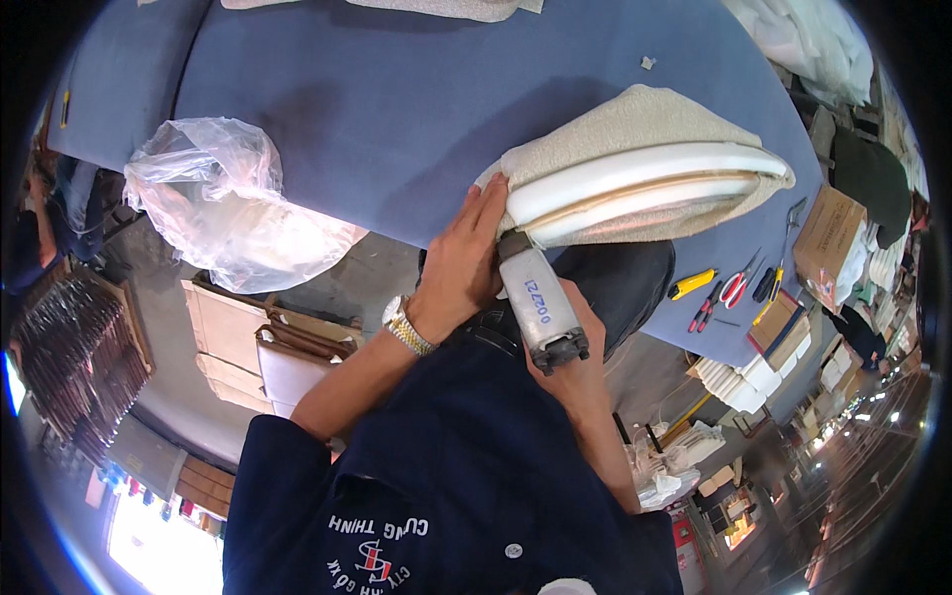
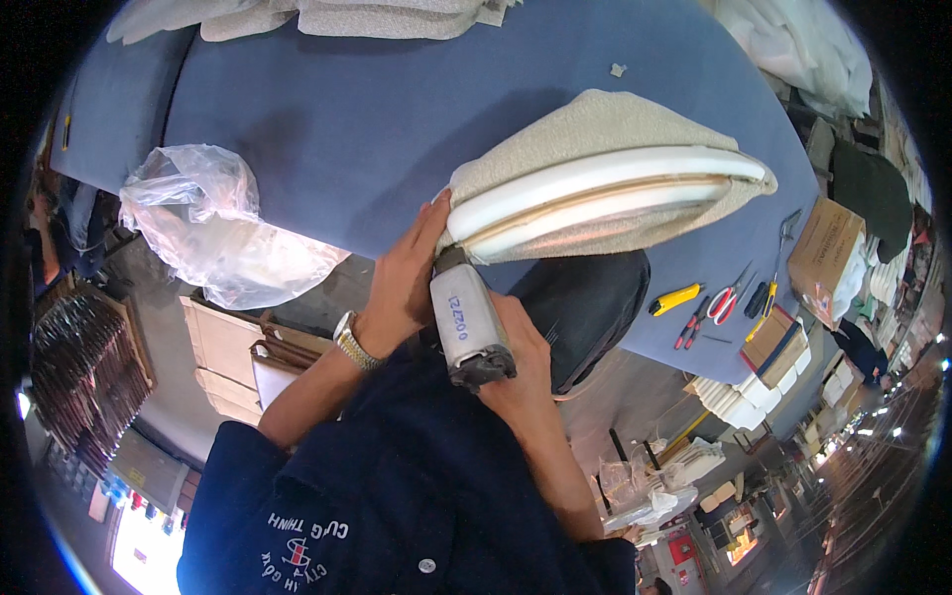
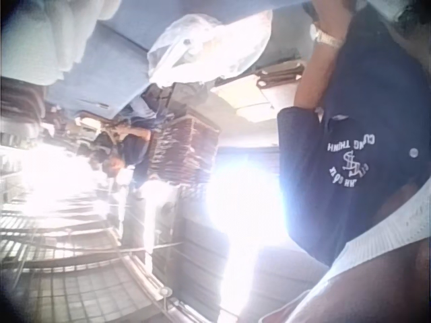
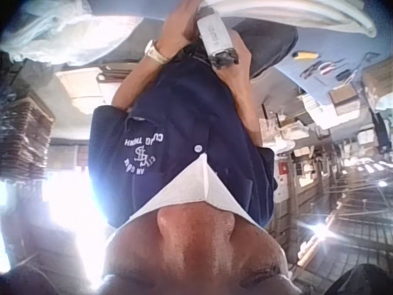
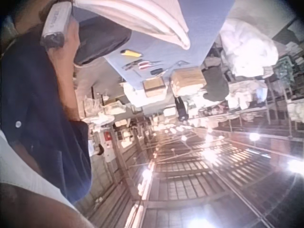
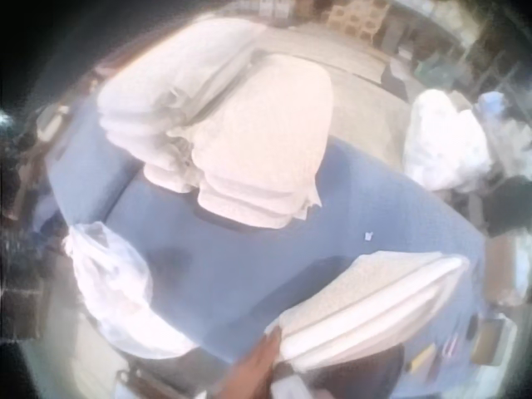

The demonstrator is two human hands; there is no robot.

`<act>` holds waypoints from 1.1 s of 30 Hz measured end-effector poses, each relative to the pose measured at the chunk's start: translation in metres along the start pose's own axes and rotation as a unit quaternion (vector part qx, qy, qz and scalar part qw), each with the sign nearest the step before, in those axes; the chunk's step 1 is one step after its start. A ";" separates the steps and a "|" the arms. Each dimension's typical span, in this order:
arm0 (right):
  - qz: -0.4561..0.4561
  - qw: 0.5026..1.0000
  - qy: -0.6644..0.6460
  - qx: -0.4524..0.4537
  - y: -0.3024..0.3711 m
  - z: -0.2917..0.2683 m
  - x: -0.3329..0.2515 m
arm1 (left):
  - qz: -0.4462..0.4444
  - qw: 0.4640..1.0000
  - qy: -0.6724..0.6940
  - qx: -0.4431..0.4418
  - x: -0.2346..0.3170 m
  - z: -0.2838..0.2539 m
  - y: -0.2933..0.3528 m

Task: The person trims excess fabric from a cushion cover using a utility knife, then folds and staples the edges to secure the fabric. They repeat this process on multiple cushion covers, handling each one individually.

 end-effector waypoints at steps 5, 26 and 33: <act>0.039 0.996 -0.063 0.054 0.018 -0.020 0.020 | 0.020 0.999 -0.027 -0.017 0.003 -0.007 -0.007; 0.314 0.797 0.248 0.452 0.029 -0.229 0.394 | -0.170 0.944 0.283 0.019 0.006 -0.008 -0.005; 0.396 0.841 0.128 0.347 0.068 -0.237 0.451 | -0.260 0.862 0.430 0.064 0.013 0.002 -0.004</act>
Point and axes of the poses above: each hand's wrist, its own y-axis away from the middle knuckle, its own z-axis out of the palm, x = y × z, the point moved 3 cm from there along -y, towards the middle knuckle, and after that the axes turned 2 degrees about -y, right-handed, at the moved point
